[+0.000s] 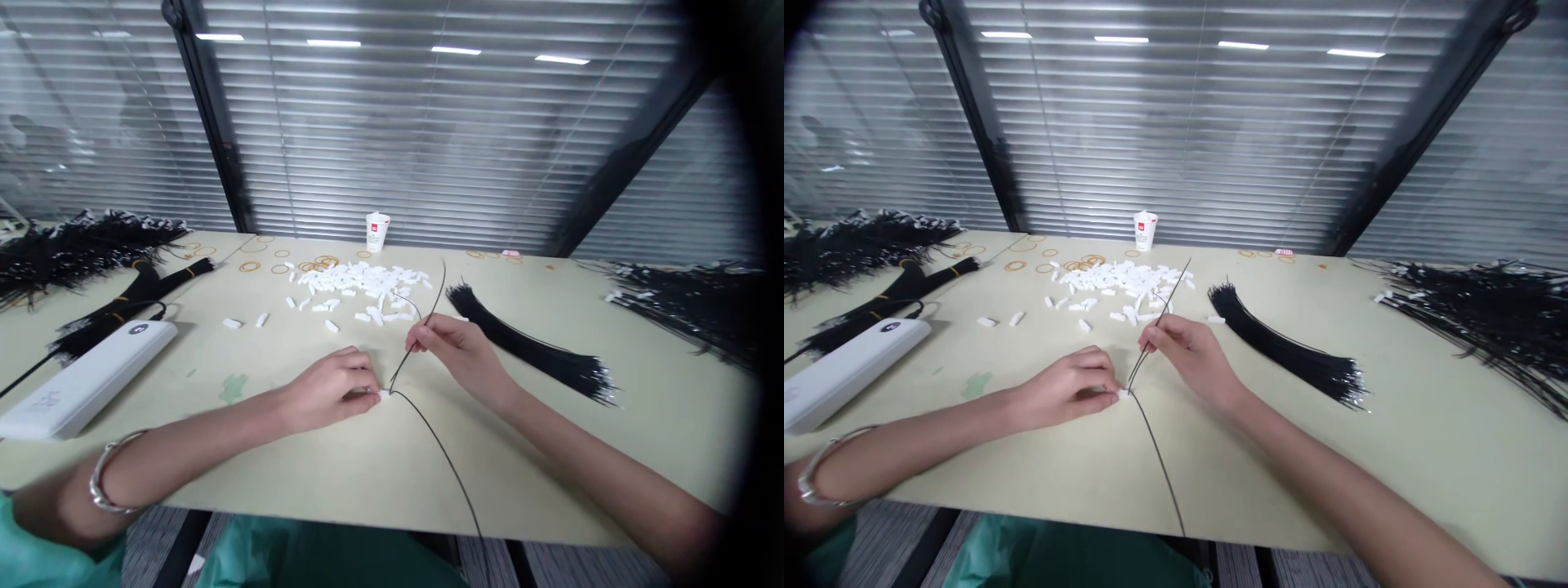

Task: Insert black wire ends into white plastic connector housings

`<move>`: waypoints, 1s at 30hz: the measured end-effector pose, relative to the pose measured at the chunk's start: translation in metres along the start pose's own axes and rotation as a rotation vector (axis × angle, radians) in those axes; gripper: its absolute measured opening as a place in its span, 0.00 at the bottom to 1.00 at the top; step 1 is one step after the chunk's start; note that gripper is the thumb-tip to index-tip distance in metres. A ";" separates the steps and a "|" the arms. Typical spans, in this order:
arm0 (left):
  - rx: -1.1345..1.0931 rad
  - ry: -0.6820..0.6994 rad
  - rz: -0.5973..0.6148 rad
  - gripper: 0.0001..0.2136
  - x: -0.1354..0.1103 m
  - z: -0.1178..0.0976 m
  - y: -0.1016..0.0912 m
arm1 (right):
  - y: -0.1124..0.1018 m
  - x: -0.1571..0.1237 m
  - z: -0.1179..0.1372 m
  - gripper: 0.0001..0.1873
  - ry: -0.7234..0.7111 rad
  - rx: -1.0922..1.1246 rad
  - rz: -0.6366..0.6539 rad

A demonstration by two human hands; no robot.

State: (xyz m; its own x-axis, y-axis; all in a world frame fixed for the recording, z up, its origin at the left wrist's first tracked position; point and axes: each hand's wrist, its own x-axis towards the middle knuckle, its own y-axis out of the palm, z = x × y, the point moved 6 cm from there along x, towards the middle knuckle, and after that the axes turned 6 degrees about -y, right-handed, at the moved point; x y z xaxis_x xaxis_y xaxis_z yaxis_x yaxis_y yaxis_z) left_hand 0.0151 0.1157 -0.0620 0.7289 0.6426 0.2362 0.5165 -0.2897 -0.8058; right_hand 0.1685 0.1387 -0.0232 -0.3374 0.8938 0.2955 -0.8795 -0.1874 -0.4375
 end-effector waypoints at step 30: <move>-0.008 0.051 0.000 0.08 -0.001 -0.006 0.004 | 0.022 -0.011 0.013 0.10 -0.039 -0.195 0.145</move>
State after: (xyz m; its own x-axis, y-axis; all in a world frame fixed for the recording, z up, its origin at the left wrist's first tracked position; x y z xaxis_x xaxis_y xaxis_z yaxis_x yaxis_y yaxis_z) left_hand 0.0187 0.1095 -0.0626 0.7505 0.6059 0.2639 0.5200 -0.2951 -0.8016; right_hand 0.1487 0.1197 -0.0249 -0.4715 0.8462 0.2482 -0.7408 -0.2273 -0.6321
